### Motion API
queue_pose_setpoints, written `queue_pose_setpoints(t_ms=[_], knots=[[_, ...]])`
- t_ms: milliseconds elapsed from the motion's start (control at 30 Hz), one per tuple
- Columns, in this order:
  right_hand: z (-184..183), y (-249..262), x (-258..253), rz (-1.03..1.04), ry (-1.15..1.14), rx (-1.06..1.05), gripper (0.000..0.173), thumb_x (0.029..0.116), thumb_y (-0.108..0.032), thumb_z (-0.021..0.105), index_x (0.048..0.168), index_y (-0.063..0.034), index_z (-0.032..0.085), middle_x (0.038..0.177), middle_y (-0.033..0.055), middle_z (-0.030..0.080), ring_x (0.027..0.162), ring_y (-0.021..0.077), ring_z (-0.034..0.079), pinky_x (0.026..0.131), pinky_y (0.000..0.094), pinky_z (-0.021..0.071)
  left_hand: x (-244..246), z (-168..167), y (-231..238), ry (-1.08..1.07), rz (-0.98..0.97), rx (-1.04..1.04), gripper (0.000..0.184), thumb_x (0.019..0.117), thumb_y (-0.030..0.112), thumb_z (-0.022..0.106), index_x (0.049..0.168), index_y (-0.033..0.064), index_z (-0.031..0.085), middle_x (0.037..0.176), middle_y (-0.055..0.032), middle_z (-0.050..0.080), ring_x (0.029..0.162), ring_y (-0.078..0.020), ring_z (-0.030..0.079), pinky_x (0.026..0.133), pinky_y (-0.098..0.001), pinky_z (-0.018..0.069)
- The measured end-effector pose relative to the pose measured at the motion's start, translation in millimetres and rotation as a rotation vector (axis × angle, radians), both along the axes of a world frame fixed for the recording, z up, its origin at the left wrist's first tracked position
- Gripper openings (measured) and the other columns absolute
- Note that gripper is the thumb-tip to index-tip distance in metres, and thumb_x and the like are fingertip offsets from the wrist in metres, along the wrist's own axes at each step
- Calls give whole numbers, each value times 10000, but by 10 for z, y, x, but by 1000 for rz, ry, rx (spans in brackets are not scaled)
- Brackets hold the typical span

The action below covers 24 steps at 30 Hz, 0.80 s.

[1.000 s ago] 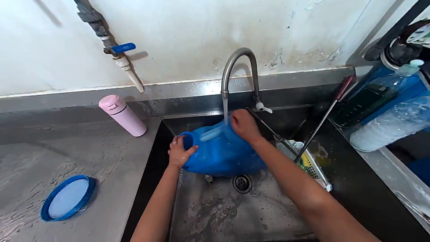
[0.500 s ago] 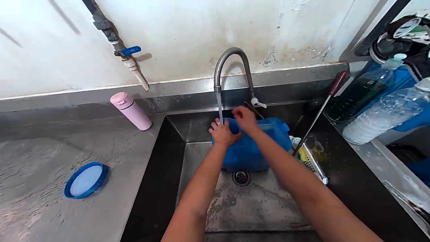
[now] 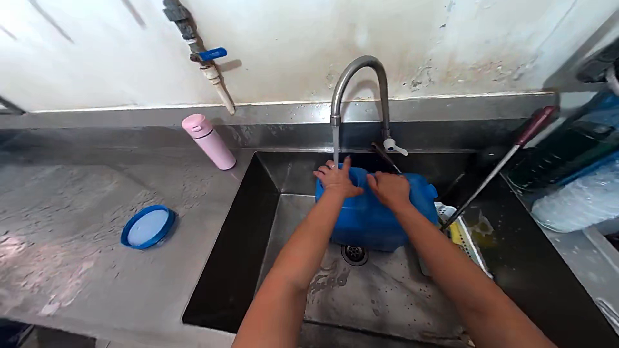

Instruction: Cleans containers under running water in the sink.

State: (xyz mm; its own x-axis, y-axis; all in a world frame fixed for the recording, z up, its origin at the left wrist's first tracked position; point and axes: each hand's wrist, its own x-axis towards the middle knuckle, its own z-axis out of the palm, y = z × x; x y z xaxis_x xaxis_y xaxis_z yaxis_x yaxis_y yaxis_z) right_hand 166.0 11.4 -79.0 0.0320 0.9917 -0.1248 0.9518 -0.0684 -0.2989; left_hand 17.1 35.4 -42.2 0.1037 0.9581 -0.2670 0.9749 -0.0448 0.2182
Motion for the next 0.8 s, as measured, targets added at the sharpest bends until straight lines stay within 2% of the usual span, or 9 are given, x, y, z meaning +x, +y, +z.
queue_pose_setpoints(t_ms=[67,167,267,333,400,567,633,733,800], knots=[[-21,-18,-38,-34,-25,30,605,1112,-429,270,1253,2,671,1247,246,691,1251,415,618,1074,630,393,68,-114,-84,-29,-53,48,855,893,490,718,1622,305,311,1645,-370,98,1490,-623,92,1104,-827,106],[-87,-22,-24,-20,-47,116,612,1115,-391,252,1226,37,675,1215,293,689,1205,469,635,1027,675,416,-13,-363,-483,-110,-276,155,512,1020,183,549,1529,197,505,1681,-233,221,1557,-509,61,1154,-795,-5],[-135,-11,-15,-11,-11,171,622,1116,-393,263,1234,73,658,1220,343,664,1198,520,617,1014,719,389,-552,-538,-1006,-228,-387,393,455,965,88,606,1418,130,623,1621,-186,390,1538,-445,255,1179,-736,148],[-189,-34,-7,3,10,219,627,1113,-398,280,1203,96,655,1189,363,664,1175,548,616,996,741,380,-1204,-603,-1208,-224,-248,495,420,928,56,641,1345,88,675,1566,-203,468,1499,-423,360,1178,-699,237],[-210,-50,7,12,7,260,622,1108,-397,300,1163,105,663,1155,367,672,1151,557,624,979,748,384,-2083,-619,-1240,-118,2,433,395,956,94,635,1348,47,653,1628,-188,377,1546,-383,269,1213,-665,189],[-222,-31,-21,-23,-44,277,616,1108,-398,308,1132,100,668,1135,378,669,1132,574,622,955,748,397,-4416,-495,-1330,48,503,521,444,941,118,665,1335,-77,603,1588,-338,338,1509,-558,204,1161,-784,148],[-215,-64,-37,-68,-67,290,595,1105,-384,333,1108,105,671,1120,380,671,1127,578,623,960,749,393,-4852,-443,-1395,8,563,442,309,1019,106,588,1235,-110,632,1404,-375,530,1393,-585,401,1122,-779,250],[-276,-51,-26,-107,-81,361,598,1086,-388,339,1067,108,674,1090,388,674,1100,599,624,948,765,386,-4959,-166,-1355,-545,854,589,356,1115,114,367,1329,-144,488,1221,-346,606,1127,-419,640,980,-567,499],[-294,-86,-13,-114,-48,372,589,1085,-369,352,1119,124,672,1124,407,659,1122,612,608,974,774,368,-4947,96,-1347,-1048,1038,681,370,1138,234,278,1409,3,376,1203,-189,563,975,-235,655,836,-425,572]])
